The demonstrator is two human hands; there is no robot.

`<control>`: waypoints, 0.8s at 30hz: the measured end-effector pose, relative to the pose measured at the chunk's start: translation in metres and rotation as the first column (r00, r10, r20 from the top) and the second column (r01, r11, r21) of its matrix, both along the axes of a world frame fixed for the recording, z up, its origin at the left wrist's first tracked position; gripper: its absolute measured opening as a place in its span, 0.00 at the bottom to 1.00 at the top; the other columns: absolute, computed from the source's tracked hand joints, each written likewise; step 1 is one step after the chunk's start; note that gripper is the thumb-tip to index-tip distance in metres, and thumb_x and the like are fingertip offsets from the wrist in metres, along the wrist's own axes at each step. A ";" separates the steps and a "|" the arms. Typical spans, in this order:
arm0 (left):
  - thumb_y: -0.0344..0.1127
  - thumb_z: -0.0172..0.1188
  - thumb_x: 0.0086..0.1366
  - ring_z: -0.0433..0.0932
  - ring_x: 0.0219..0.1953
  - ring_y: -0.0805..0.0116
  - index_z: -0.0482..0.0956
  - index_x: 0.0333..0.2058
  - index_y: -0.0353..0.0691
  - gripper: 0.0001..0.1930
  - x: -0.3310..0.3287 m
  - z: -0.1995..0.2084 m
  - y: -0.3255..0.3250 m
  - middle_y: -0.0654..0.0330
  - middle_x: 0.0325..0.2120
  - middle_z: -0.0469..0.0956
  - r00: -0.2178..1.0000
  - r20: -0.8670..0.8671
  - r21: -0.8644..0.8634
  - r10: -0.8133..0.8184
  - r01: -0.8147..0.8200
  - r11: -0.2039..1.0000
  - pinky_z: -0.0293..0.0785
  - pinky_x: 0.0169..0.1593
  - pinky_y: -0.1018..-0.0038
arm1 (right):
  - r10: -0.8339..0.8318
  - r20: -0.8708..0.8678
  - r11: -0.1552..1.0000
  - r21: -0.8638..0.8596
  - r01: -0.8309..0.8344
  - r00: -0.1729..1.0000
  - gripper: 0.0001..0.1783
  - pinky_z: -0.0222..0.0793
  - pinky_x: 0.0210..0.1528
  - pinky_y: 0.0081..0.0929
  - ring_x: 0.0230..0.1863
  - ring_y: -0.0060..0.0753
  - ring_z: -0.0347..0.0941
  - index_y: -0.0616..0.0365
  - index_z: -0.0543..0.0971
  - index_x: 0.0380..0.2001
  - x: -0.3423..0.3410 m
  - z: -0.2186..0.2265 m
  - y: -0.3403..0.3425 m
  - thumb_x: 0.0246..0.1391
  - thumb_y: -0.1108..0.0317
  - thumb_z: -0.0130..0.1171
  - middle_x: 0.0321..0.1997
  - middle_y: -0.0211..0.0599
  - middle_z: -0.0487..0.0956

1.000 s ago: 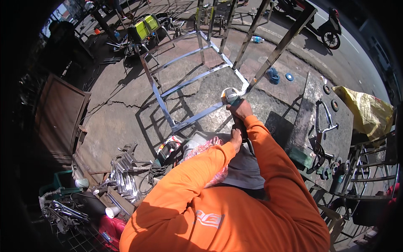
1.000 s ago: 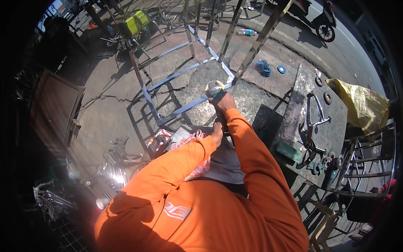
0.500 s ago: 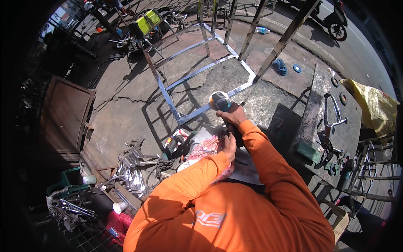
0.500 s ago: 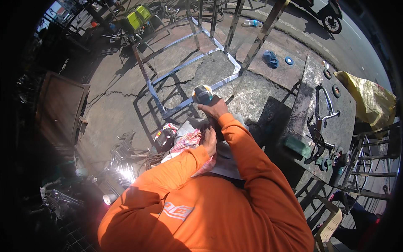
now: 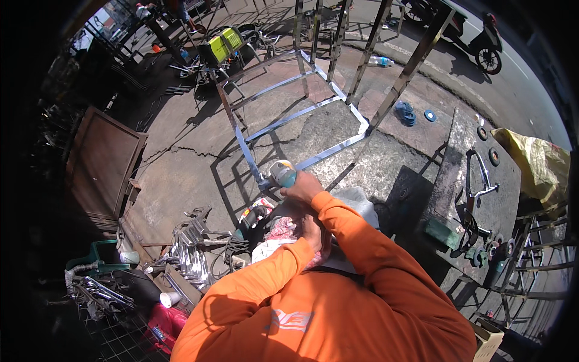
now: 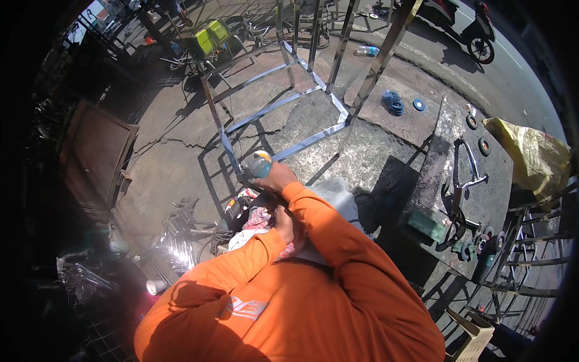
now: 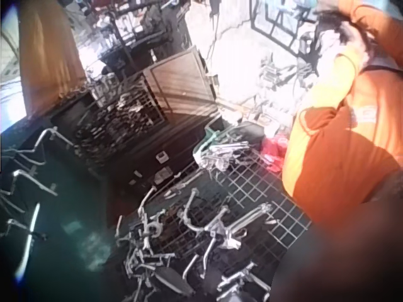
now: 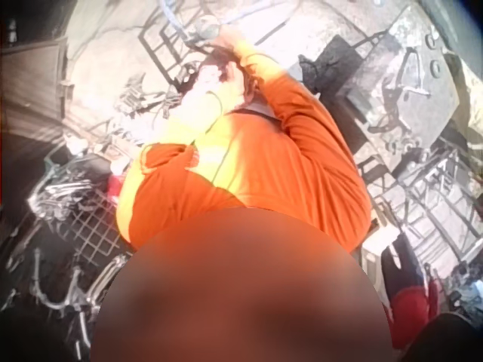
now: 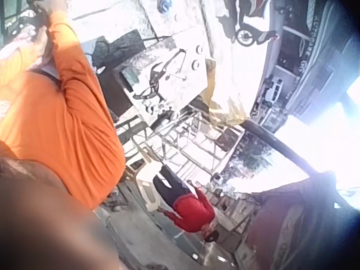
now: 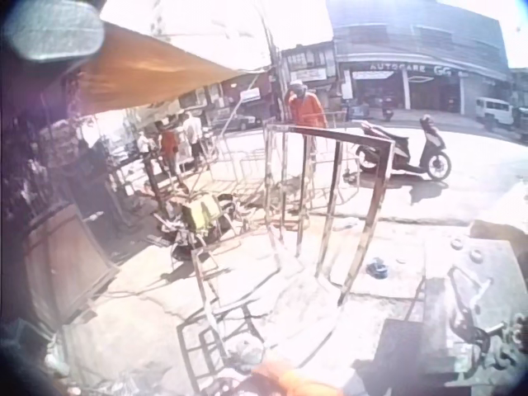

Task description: The person uses an angle grinder to smooth the edges and weld seams of a metal frame. The person holds the frame steady with one hand while operating the grinder with the other, moving along the joints and edges of the frame.

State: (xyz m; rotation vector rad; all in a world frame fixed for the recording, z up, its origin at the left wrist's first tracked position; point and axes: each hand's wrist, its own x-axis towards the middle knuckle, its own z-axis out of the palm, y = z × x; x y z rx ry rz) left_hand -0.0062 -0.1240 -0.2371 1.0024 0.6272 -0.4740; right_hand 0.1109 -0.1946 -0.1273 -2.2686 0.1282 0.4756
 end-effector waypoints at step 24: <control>0.68 0.39 0.69 0.62 0.64 0.58 0.52 0.67 0.36 0.43 -0.014 0.082 0.013 0.51 0.67 0.56 0.994 -0.059 0.242 0.093 -0.076 0.967 0.66 0.59 0.63 | 0.011 0.007 0.965 0.263 -0.013 1.000 0.39 0.75 0.46 0.42 0.41 0.59 0.80 0.74 0.80 0.34 -0.006 -0.017 0.025 0.37 0.41 0.68 0.36 0.65 0.80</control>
